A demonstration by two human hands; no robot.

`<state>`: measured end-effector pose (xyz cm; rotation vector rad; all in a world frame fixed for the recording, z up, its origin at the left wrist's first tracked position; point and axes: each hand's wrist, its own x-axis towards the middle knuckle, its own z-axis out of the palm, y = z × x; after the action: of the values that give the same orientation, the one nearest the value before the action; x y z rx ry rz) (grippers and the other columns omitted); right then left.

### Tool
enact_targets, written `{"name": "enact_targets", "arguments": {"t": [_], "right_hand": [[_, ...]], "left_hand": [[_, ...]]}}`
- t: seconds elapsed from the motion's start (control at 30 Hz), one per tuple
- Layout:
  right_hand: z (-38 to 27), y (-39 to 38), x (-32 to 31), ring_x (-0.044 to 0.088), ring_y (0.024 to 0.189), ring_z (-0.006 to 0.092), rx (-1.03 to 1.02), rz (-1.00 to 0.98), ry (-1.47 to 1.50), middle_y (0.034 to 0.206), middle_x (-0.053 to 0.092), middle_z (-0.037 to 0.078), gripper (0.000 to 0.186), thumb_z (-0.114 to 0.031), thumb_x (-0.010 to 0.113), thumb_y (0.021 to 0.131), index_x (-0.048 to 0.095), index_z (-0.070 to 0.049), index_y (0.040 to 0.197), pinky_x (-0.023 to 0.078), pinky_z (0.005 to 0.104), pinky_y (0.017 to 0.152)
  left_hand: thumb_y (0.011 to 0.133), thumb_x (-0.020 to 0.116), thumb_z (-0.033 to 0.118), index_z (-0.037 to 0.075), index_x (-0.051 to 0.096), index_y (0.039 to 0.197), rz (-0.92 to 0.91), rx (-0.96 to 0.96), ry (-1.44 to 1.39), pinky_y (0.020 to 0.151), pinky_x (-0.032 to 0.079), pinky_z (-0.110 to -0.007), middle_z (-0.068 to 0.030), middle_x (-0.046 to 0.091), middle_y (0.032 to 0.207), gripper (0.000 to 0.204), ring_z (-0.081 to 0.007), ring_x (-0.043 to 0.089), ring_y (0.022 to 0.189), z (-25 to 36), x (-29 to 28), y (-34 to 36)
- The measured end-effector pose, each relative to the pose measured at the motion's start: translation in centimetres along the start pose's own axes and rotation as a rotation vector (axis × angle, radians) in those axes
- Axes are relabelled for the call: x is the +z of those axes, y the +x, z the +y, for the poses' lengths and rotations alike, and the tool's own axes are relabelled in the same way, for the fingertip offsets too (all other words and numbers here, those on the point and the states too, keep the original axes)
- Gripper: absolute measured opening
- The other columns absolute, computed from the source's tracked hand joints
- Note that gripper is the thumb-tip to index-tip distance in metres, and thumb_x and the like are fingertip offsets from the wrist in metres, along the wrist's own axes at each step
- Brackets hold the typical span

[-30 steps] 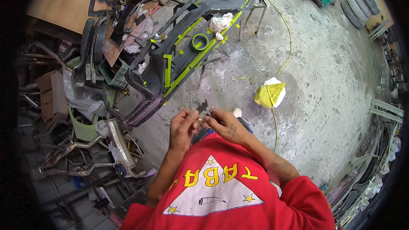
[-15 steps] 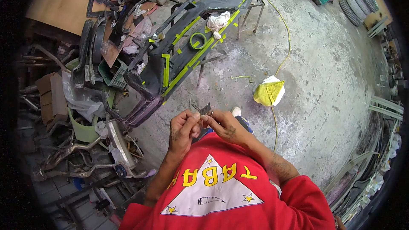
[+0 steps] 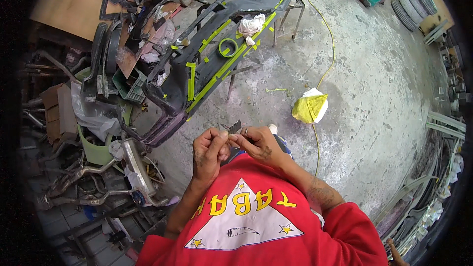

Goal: Apply adhesive or repair compound to a car bumper or body part using a brush.

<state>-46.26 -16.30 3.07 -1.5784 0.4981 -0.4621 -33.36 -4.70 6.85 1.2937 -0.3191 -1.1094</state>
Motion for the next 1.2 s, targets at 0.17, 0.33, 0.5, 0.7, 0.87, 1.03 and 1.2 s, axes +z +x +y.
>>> {"name": "enact_targets", "arguments": {"t": [0.17,0.33,0.5,0.7,0.87,1.03,1.2], "right_hand": [[0.6,0.0,0.1,0.043,0.05,0.0087,-0.08,0.058,-0.023,0.055,0.053,0.007,0.037,-0.021,0.071,0.093,0.061,0.003,0.067,0.032,0.0306,0.044],[0.8,-0.2,0.3,0.038,0.049,0.0066,-0.032,0.122,0.029,0.051,0.047,0.007,0.041,-0.019,0.075,0.09,0.057,0.002,0.06,0.029,0.0306,0.042],[1.0,-0.2,0.0,0.035,0.05,0.0061,-0.027,0.135,-0.011,0.049,0.043,0.006,0.044,-0.019,0.077,0.087,0.054,0.002,0.057,0.027,0.0301,0.042],[1.7,-0.2,-0.7,0.037,0.05,0.0076,0.127,0.138,-0.106,0.051,0.046,0.005,0.045,-0.024,0.083,0.081,0.054,0.002,0.058,0.03,0.0299,0.044],[-0.3,0.3,-1.9,0.045,0.053,0.0108,0.245,0.032,-0.236,0.056,0.052,0.005,0.043,-0.033,0.085,0.077,0.06,0.001,0.066,0.035,0.0305,0.049],[-1.3,0.3,-1.9,0.048,0.06,0.0124,0.256,-0.058,-0.237,0.067,0.053,0.006,0.042,-0.037,0.078,0.084,0.065,0.002,0.08,0.037,0.0309,0.054],[-0.3,0.4,-1.7,0.05,0.065,0.0123,0.264,-0.054,-0.161,0.071,0.056,0.007,0.035,-0.032,0.07,0.091,0.065,0.002,0.085,0.039,0.0299,0.058]], "left_hand": [[0.098,0.061,0.018,0.005,0.057,0.078,0.009,0.016,0.034,0.049,0.035,-0.021,0.0027,0.05,0.06,0.024,-0.0041,0.043,0.052,0.4,0.4,-0.3],[0.099,0.06,0.017,0.004,0.056,0.078,0.023,0.025,0.059,0.05,0.035,-0.021,0.0024,0.05,0.06,0.025,-0.0039,0.043,0.052,0.7,0.7,-0.4],[0.099,0.06,0.017,0.005,0.056,0.079,0.014,0.049,0.046,0.05,0.035,-0.021,0.0026,0.05,0.061,0.024,-0.0038,0.043,0.053,0.7,0.7,-0.5],[0.099,0.06,0.016,0.005,0.054,0.08,0.058,0.109,0.009,0.05,0.035,-0.022,0.0025,0.049,0.061,0.023,-0.0046,0.042,0.052,0.1,0.4,-0.1],[0.101,0.057,0.016,0.005,0.056,0.087,0.164,0.054,-0.249,0.053,0.035,-0.025,0.0016,0.047,0.066,0.017,-0.0076,0.042,0.055,-0.8,-1.2,1.1],[0.101,0.058,0.018,0.004,0.058,0.092,0.224,0.002,-0.262,0.053,0.035,-0.023,0.0021,0.048,0.067,0.016,-0.0065,0.042,0.055,-1.2,-1.4,1.6],[0.101,0.059,0.018,0.003,0.059,0.093,0.192,0.025,-0.165,0.052,0.035,-0.022,0.0025,0.048,0.066,0.016,-0.0057,0.042,0.055,-0.8,-0.9,1.4]]}}
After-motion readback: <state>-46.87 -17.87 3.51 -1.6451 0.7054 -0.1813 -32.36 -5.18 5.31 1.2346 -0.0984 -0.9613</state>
